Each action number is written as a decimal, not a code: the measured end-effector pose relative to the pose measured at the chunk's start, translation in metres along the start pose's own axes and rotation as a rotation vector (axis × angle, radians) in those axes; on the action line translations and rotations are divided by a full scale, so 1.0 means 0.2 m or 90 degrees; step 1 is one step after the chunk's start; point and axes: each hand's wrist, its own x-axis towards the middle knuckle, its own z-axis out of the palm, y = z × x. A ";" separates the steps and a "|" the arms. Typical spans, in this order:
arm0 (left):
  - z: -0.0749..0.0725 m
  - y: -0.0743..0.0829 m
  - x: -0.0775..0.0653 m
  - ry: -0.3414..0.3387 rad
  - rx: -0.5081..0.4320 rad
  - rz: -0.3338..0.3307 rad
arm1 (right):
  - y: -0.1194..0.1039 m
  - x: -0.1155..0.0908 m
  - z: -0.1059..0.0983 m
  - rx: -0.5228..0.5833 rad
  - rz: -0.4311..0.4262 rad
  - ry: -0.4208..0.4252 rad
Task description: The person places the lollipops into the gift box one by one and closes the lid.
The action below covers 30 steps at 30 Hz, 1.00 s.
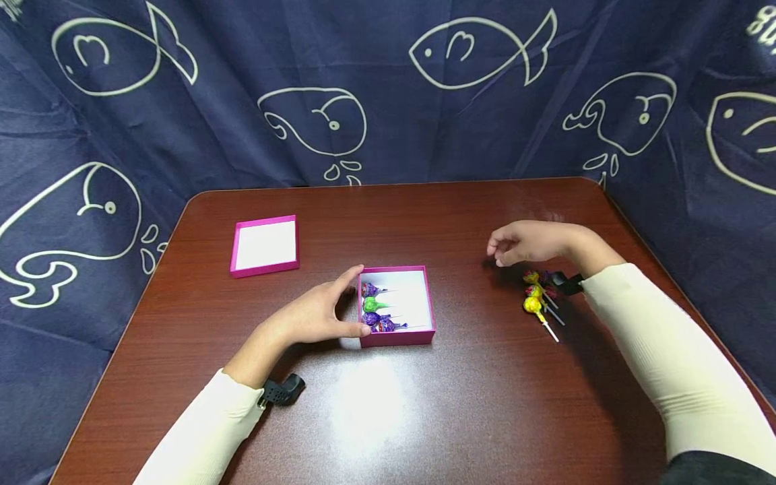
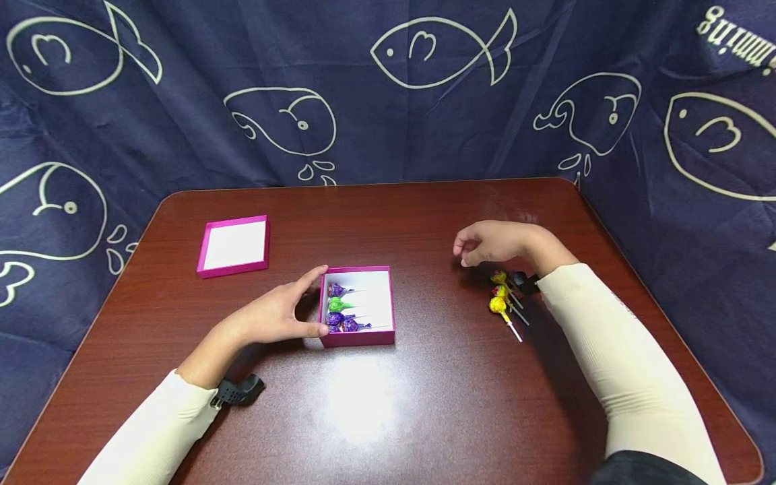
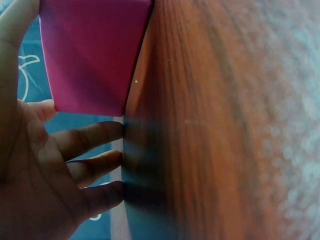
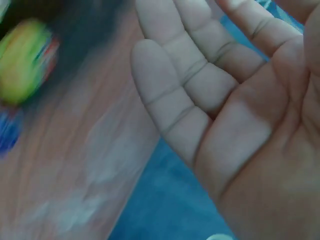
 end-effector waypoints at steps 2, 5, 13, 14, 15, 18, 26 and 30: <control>0.00 0.00 0.00 -0.002 -0.002 0.000 | 0.05 -0.02 -0.01 0.012 0.035 -0.001; 0.00 0.00 0.00 -0.004 -0.004 0.001 | 0.12 -0.06 -0.03 0.028 0.073 0.001; 0.00 0.00 0.00 -0.004 0.004 0.007 | 0.21 -0.10 -0.05 0.021 0.096 -0.025; 0.00 -0.01 0.00 -0.004 0.004 0.006 | 0.21 -0.10 -0.05 0.027 0.102 -0.036; 0.00 -0.01 0.00 -0.004 0.003 0.004 | 0.21 -0.11 -0.05 0.033 0.107 -0.047; 0.00 -0.01 0.00 -0.004 0.000 0.004 | 0.22 -0.11 -0.04 0.039 0.122 -0.076; 0.00 -0.01 0.01 -0.008 0.001 -0.005 | 0.24 -0.09 -0.01 0.014 0.126 -0.100; 0.00 -0.01 0.00 -0.008 0.000 -0.009 | 0.24 -0.09 0.00 0.008 0.121 -0.092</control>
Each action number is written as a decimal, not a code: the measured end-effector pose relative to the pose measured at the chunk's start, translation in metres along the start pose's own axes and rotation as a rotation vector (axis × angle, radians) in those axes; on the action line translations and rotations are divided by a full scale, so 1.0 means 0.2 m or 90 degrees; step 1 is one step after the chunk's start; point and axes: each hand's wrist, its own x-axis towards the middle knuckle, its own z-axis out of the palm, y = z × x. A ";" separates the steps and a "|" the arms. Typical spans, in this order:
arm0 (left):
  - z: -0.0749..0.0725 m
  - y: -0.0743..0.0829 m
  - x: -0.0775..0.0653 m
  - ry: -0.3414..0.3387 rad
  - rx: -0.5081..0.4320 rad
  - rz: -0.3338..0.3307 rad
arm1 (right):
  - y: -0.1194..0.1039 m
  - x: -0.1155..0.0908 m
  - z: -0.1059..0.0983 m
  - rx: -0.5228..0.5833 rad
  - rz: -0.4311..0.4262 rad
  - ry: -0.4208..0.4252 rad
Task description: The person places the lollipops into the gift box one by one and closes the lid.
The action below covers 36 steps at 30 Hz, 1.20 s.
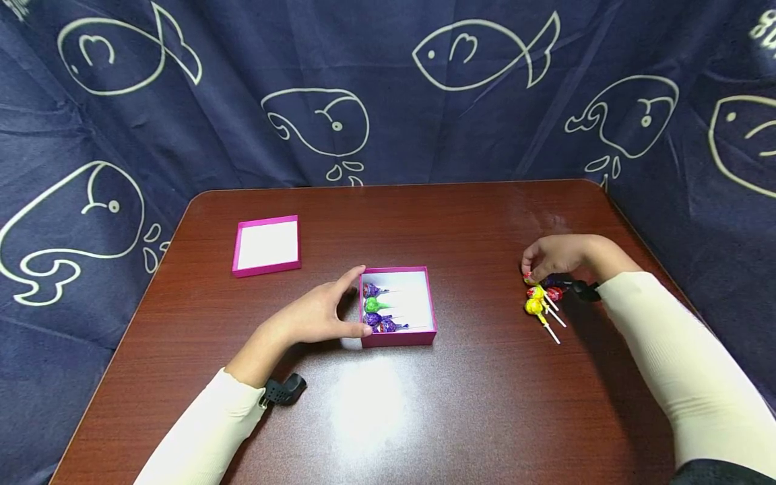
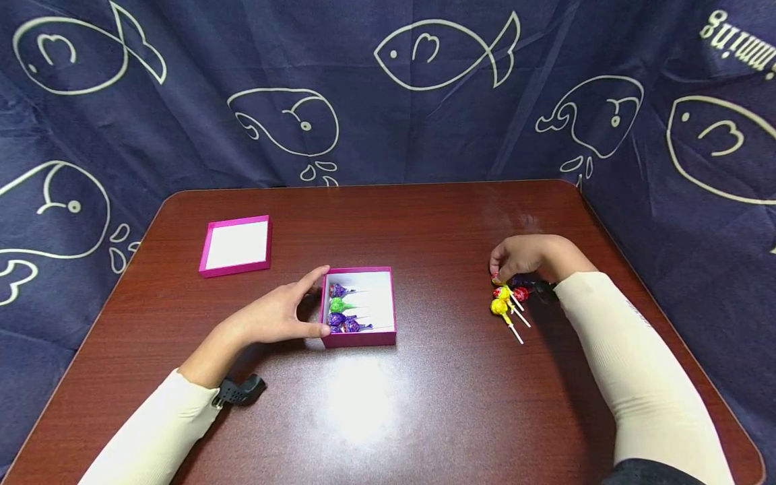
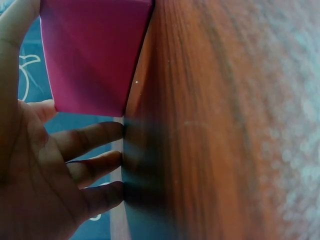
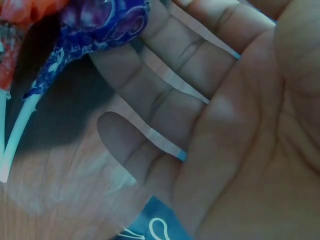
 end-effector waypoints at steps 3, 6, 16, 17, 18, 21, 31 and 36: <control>0.00 0.00 0.00 0.000 0.001 -0.001 | 0.00 0.00 0.00 -0.005 -0.005 0.005; 0.00 0.00 -0.01 -0.001 0.002 -0.004 | -0.02 -0.01 -0.01 -0.013 -0.032 0.022; 0.00 0.00 -0.01 0.004 -0.004 0.006 | -0.18 -0.01 -0.05 -0.051 -0.098 0.117; 0.00 0.00 -0.01 0.004 -0.003 0.005 | -0.20 -0.01 -0.05 -0.055 -0.111 0.124; 0.00 0.01 -0.01 0.003 -0.003 0.004 | -0.23 -0.01 -0.05 -0.059 -0.121 0.130; 0.00 0.01 -0.01 0.004 0.000 0.005 | -0.30 0.00 -0.05 -0.069 -0.157 0.135; 0.00 0.01 -0.01 -0.001 -0.002 0.006 | -0.59 0.03 -0.03 -0.098 -0.226 0.151; 0.00 0.01 0.00 0.001 -0.003 0.009 | -0.73 0.04 0.01 -0.128 -0.248 0.149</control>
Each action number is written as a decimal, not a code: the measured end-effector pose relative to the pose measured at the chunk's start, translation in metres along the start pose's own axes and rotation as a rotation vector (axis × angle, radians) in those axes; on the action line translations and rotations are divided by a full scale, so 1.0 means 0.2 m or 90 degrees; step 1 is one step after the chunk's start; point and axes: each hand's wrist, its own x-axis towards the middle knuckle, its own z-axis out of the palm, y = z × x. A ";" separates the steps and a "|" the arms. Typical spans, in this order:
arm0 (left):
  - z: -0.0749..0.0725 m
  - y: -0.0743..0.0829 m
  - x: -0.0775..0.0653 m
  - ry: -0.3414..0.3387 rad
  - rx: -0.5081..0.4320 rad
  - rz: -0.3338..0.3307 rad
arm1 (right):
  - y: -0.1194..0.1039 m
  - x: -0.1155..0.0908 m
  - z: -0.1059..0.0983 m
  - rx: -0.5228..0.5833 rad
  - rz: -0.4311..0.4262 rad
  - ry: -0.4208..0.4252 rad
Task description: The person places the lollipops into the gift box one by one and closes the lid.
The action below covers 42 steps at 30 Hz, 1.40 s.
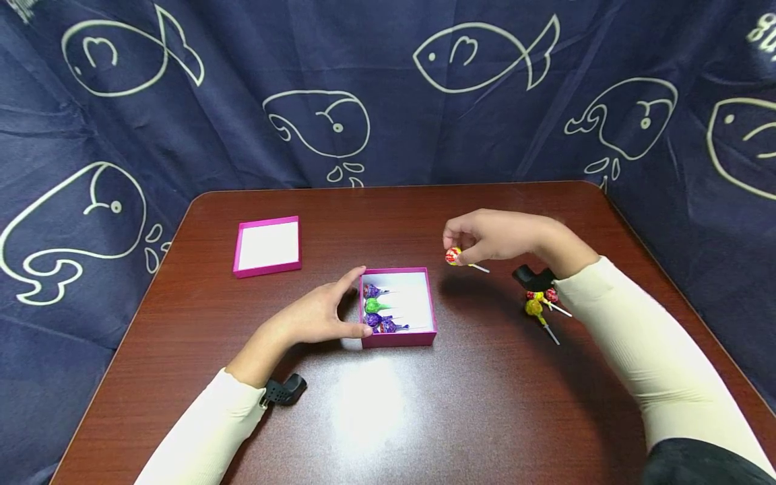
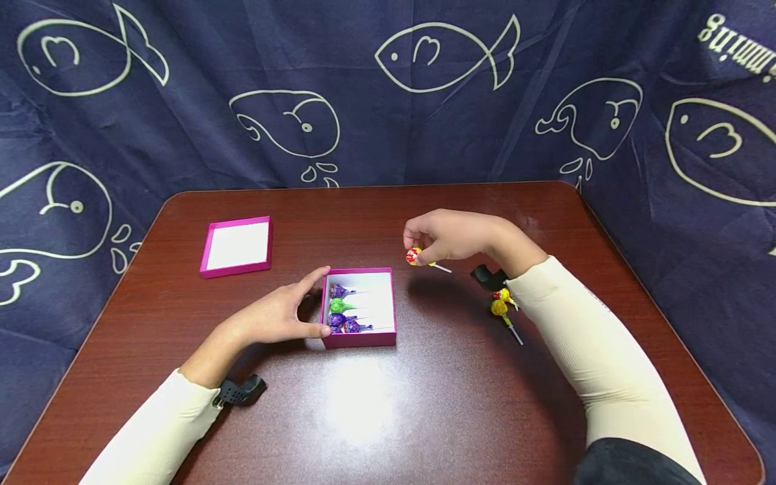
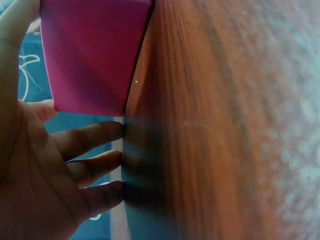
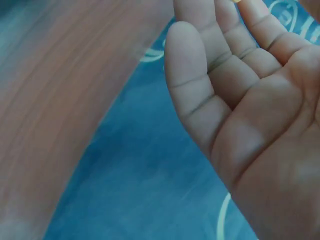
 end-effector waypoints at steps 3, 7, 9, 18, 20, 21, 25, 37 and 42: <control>0.00 -0.01 0.00 0.000 0.003 -0.002 | -0.07 0.04 0.02 -0.019 -0.022 -0.006; 0.00 -0.01 0.00 -0.002 0.005 -0.009 | -0.14 0.10 0.04 -0.038 -0.070 -0.013; 0.00 -0.01 0.00 -0.002 0.005 -0.010 | -0.17 0.14 0.06 -0.044 -0.094 -0.016; 0.01 -0.01 0.01 0.002 -0.002 0.010 | -0.25 0.29 0.17 -0.061 -0.170 -0.048; 0.01 -0.01 0.01 -0.001 -0.002 0.013 | -0.26 0.32 0.20 -0.077 -0.186 -0.058; 0.01 -0.01 0.01 -0.002 -0.002 0.014 | -0.27 0.33 0.22 -0.085 -0.193 -0.064; 0.00 -0.01 0.01 -0.005 0.000 0.015 | -0.29 0.38 0.26 -0.104 -0.200 -0.084; -0.01 0.00 0.00 -0.008 -0.001 0.005 | -0.26 0.45 0.37 -0.127 -0.184 -0.115; -0.01 -0.01 0.00 -0.007 0.002 0.008 | -0.25 0.47 0.40 -0.144 -0.172 -0.125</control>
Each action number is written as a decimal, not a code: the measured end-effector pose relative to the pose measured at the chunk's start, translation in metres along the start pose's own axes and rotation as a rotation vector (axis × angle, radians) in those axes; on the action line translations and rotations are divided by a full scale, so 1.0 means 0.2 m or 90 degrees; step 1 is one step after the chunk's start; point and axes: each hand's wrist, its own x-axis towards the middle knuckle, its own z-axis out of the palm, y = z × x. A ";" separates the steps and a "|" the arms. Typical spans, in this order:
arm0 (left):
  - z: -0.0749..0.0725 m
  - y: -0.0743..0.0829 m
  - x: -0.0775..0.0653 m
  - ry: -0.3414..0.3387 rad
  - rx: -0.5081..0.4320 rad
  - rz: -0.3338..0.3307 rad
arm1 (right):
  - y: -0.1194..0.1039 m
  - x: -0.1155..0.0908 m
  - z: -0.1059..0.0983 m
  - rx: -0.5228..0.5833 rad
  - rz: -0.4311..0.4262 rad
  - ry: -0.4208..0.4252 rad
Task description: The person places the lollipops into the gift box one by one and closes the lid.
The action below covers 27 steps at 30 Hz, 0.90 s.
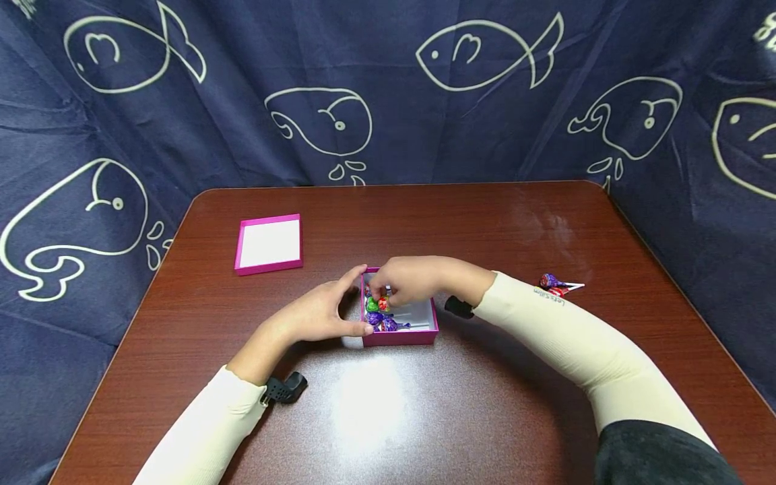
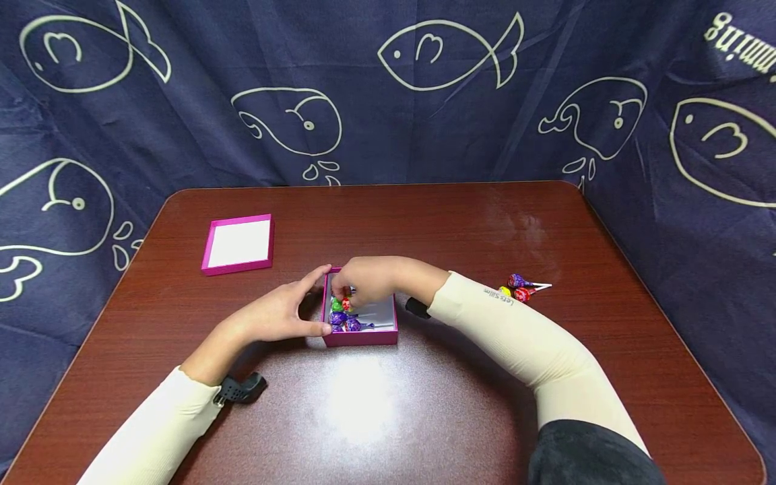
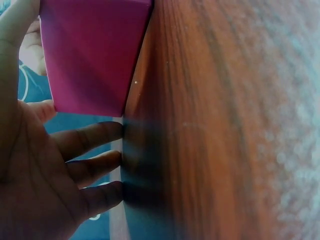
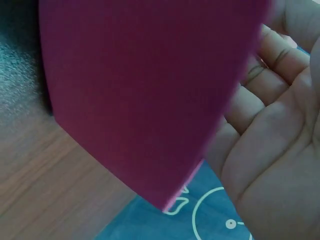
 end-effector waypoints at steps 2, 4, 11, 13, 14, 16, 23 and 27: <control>0.00 0.00 0.00 0.000 0.000 0.000 | 0.00 0.01 0.01 -0.004 0.005 -0.006; 0.00 0.00 0.00 0.000 -0.002 -0.001 | 0.00 0.01 0.02 -0.005 0.010 -0.010; 0.00 0.00 0.00 0.001 -0.003 -0.001 | 0.00 0.02 0.05 -0.022 0.031 -0.008; 0.00 0.00 -0.01 0.001 -0.002 -0.003 | 0.00 0.02 0.05 -0.022 0.034 -0.005; 0.00 0.00 -0.01 0.001 -0.003 -0.004 | 0.00 0.02 0.05 -0.023 0.035 -0.004; 0.00 0.00 -0.01 0.002 -0.005 -0.005 | 0.00 0.01 0.05 -0.023 0.032 -0.001; 0.00 0.00 0.00 0.005 -0.003 -0.004 | 0.00 0.00 0.05 -0.009 0.019 0.006; 0.00 0.00 0.00 0.005 -0.003 -0.005 | 0.00 0.00 0.06 -0.002 0.015 0.010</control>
